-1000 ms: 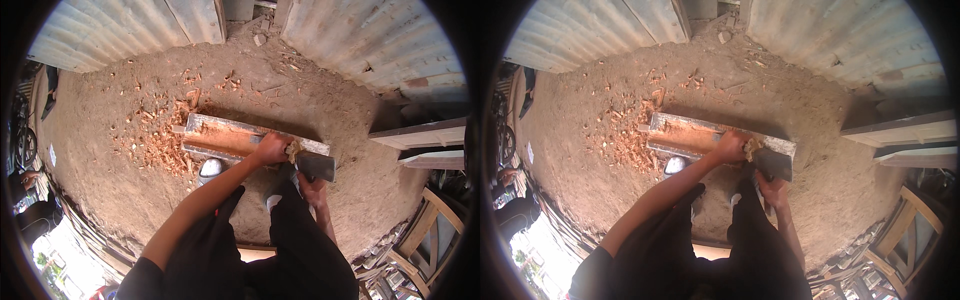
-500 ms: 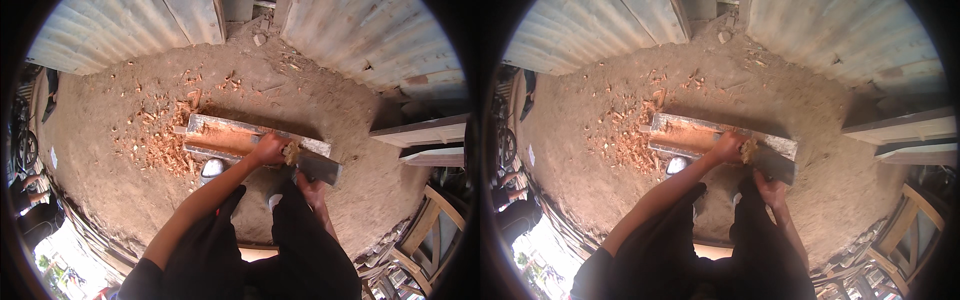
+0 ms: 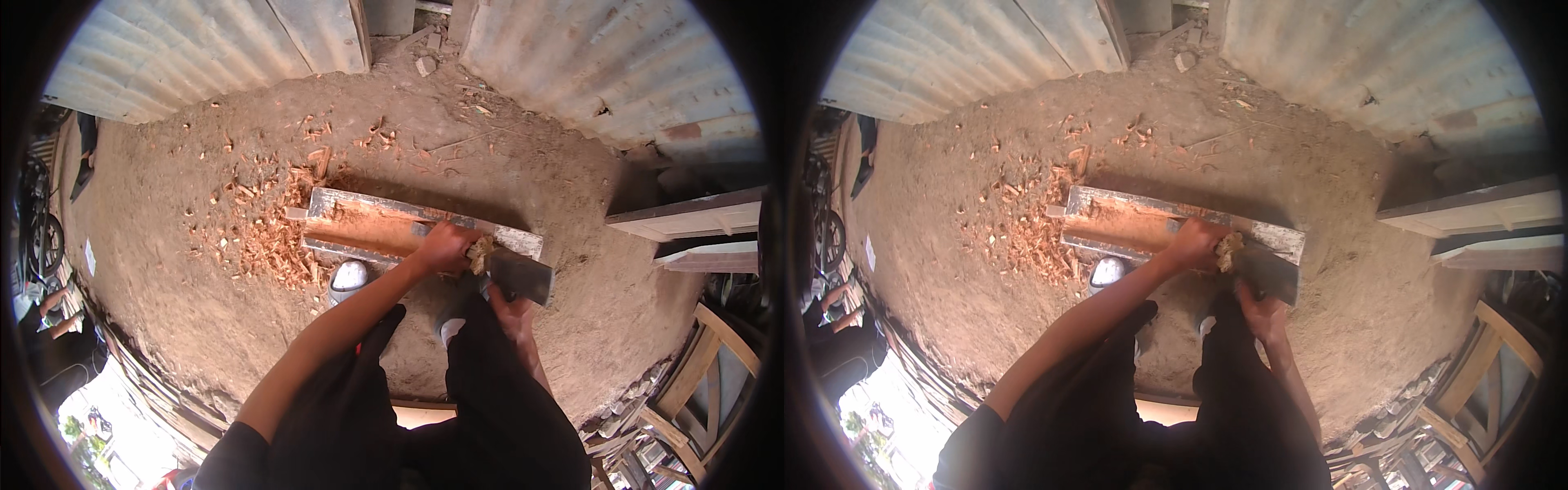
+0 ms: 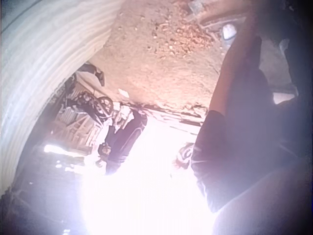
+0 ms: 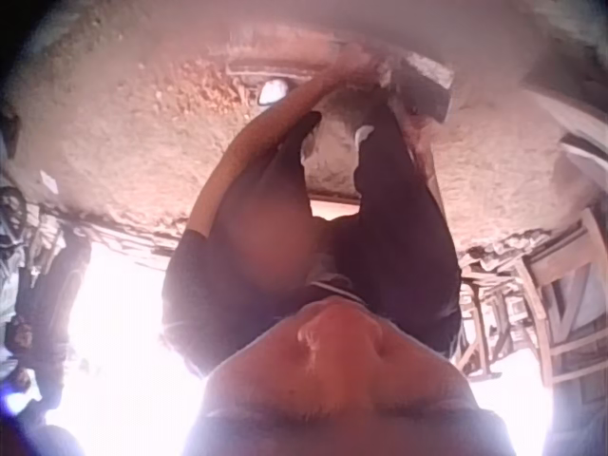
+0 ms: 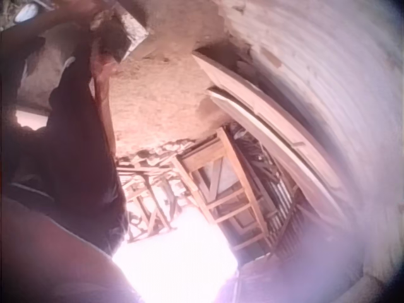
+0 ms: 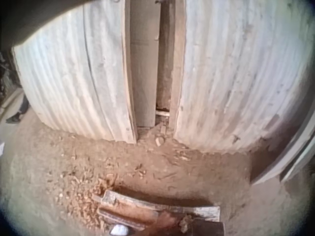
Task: The person uses a hand axe to repeatedly strike and shape a small piece of wood clamped on a wooden bench. Wood shavings accumulate on the ground as the person continues to chip away at the wood.
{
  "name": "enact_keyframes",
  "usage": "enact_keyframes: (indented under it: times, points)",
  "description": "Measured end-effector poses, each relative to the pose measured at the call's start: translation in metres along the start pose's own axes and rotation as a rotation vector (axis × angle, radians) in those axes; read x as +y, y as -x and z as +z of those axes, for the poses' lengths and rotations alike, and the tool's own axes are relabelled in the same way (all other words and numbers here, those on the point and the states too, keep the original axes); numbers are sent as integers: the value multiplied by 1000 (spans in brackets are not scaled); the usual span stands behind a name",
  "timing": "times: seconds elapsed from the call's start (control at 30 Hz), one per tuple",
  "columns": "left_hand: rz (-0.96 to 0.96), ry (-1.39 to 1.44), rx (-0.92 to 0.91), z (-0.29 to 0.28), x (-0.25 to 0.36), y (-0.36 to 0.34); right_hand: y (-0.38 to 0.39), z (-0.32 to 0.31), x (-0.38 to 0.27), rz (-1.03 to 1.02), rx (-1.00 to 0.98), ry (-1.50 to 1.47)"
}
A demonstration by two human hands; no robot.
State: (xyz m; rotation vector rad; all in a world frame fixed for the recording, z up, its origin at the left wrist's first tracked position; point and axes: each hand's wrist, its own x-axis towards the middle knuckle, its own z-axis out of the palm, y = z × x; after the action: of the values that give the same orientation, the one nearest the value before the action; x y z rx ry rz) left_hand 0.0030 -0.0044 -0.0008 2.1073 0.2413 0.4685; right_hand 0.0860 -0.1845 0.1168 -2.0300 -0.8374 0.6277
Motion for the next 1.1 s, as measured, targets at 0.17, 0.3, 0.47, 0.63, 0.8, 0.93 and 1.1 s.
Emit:
enact_keyframes:
  times: [0.17, 0.3, 0.47, 0.63, 0.8, 0.93, 1.1]
  points:
    - [66, -56, 24, 3, -4, 3, 0, -18, -2, 445, -131, -87]
    - [59, -87, -36, 4, -3, -1, 3, -2, 14, 79, -25, 17]
    - [100, -106, 1, 9, -3, -1, 3, -23, 11, 452, -118, -144]
    - [103, -207, -48, 11, -10, 3, -1, -7, 39, -56, -103, 64]
    - [111, -183, -41, 9, -15, 7, 17, -21, 30, 589, -136, -179]
    - [97, -106, -14, -2, -5, 6, 13, -15, 21, 47, -27, -13]
    - [157, -39, 57, -8, -1, 8, 13, -20, 6, 130, -198, 0]
